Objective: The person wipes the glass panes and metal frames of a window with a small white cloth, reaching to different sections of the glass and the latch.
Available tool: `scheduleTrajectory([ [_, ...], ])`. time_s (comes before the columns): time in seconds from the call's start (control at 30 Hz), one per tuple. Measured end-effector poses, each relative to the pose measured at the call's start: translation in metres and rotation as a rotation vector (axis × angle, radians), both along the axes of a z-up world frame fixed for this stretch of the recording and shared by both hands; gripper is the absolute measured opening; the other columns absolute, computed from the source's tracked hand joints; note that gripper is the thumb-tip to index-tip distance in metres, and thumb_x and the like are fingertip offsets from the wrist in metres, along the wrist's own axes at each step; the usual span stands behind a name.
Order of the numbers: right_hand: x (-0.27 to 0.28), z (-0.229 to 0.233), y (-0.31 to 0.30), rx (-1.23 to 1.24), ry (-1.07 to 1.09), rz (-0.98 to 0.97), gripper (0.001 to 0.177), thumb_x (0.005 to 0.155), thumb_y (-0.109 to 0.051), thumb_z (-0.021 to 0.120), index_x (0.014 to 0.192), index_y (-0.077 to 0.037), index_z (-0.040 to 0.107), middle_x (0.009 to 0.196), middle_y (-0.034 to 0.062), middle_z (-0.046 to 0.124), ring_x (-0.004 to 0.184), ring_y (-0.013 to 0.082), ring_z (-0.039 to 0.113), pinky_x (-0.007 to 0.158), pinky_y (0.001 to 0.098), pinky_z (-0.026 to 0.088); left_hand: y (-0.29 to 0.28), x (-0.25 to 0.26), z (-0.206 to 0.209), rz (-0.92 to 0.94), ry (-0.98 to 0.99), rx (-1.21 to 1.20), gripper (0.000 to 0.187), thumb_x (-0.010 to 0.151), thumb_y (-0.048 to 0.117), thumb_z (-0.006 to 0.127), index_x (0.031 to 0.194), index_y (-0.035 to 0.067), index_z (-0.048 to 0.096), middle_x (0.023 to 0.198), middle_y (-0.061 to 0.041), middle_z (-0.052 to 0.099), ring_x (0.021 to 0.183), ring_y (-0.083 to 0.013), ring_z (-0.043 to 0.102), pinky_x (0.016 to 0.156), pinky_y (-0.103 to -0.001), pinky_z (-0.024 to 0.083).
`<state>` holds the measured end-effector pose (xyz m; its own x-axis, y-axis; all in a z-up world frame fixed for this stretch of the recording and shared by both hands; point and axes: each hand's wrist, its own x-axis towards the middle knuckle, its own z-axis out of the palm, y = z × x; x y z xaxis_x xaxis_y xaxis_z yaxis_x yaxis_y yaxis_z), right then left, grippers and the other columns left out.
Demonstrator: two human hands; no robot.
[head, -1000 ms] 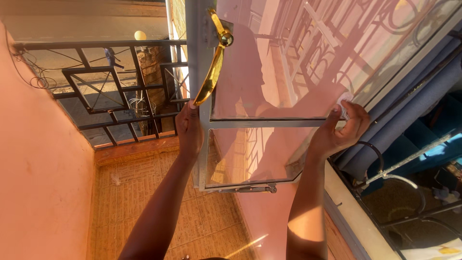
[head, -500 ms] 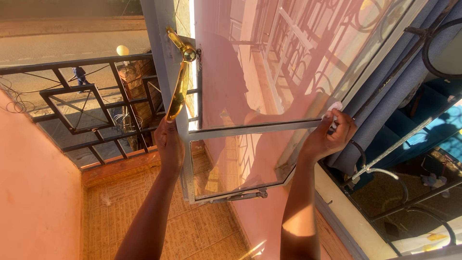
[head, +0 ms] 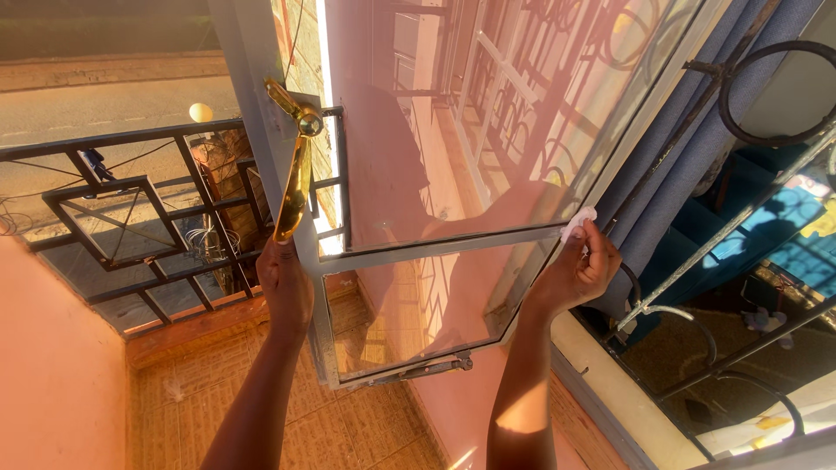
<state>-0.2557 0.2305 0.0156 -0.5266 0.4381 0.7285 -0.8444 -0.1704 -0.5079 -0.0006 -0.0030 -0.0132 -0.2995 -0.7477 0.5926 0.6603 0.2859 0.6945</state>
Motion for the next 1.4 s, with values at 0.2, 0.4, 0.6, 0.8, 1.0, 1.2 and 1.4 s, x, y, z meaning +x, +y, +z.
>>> scheduleTrajectory([
  [0.2, 0.012, -0.015, -0.008, 0.184, -0.185, -0.144, 0.012, 0.102, -0.008, 0.079, 0.111, -0.006, 0.072, 0.108, 0.0033, 0.057, 0.085, 0.0097, 0.059, 0.071, 0.0241, 0.053, -0.001, -0.001, 0.000, 0.017, 0.003, 0.001, 0.035, 0.113, 0.035, 0.048, 0.113, 0.005, 0.066, 0.077, 0.009, 0.044, 0.068, -0.0010, 0.032, 0.060, -0.021, 0.025],
  [0.4, 0.081, -0.052, -0.050, 0.399, 0.215, -0.070, 0.015, 0.096, -0.007, 0.080, 0.107, -0.008, 0.070, 0.110, 0.0027, 0.066, 0.099, 0.0151, 0.068, 0.076, 0.0282, 0.059, -0.002, -0.001, -0.003, -0.019, 0.069, -0.023, 0.032, 0.117, 0.034, 0.049, 0.104, 0.006, 0.061, 0.084, 0.008, 0.049, 0.074, -0.0024, 0.036, 0.066, -0.023, 0.030],
  [0.6, 0.062, -0.038, -0.034, 0.327, 0.117, -0.069, 0.012, 0.102, -0.003, 0.074, 0.113, -0.004, 0.069, 0.116, 0.0068, 0.060, 0.106, 0.0174, 0.062, 0.088, 0.0336, 0.057, 0.000, 0.002, 0.000, -0.020, 0.037, -0.031, 0.035, 0.116, 0.036, 0.048, 0.102, 0.007, 0.061, 0.081, 0.009, 0.046, 0.073, -0.0024, 0.035, 0.065, -0.023, 0.029],
  [0.8, 0.106, -0.049, -0.076, 0.353, 0.206, 0.004, 0.014, 0.098, -0.008, 0.074, 0.110, -0.002, 0.068, 0.117, 0.0058, 0.059, 0.107, 0.0194, 0.061, 0.085, 0.0310, 0.058, -0.002, 0.000, 0.002, 0.009, 0.009, -0.006, 0.037, 0.114, 0.037, 0.048, 0.101, 0.005, 0.063, 0.077, 0.008, 0.043, 0.069, -0.0022, 0.033, 0.060, -0.022, 0.027],
  [1.0, 0.147, -0.075, -0.101, 0.575, 0.701, -0.052, 0.010, 0.095, -0.004, 0.078, 0.103, -0.002, 0.073, 0.114, 0.0066, 0.064, 0.107, 0.0222, 0.061, 0.084, 0.0303, 0.059, -0.001, -0.001, -0.001, -0.032, 0.052, -0.035, 0.036, 0.116, 0.034, 0.046, 0.106, 0.004, 0.063, 0.083, 0.008, 0.048, 0.074, -0.0024, 0.038, 0.066, -0.022, 0.032],
  [1.2, 0.087, -0.106, -0.053, 0.453, 0.284, -0.257, 0.008, 0.104, -0.005, 0.065, 0.112, -0.003, 0.064, 0.115, 0.0093, 0.058, 0.109, 0.0248, 0.058, 0.093, 0.0372, 0.056, -0.001, -0.002, -0.004, -0.084, 0.092, 0.004, 0.035, 0.117, 0.033, 0.046, 0.101, 0.005, 0.061, 0.083, 0.007, 0.047, 0.075, -0.0028, 0.034, 0.068, -0.022, 0.031],
  [1.4, 0.132, -0.179, -0.075, 0.693, 0.381, 0.093, 0.014, 0.099, -0.001, 0.059, 0.113, -0.002, 0.062, 0.112, 0.0123, 0.062, 0.104, 0.0274, 0.060, 0.085, 0.0401, 0.055, -0.002, -0.003, -0.005, 0.127, -0.086, -0.056, 0.042, 0.116, 0.036, 0.044, 0.096, 0.005, 0.063, 0.074, 0.009, 0.036, 0.069, -0.0020, 0.026, 0.061, -0.023, 0.023],
])
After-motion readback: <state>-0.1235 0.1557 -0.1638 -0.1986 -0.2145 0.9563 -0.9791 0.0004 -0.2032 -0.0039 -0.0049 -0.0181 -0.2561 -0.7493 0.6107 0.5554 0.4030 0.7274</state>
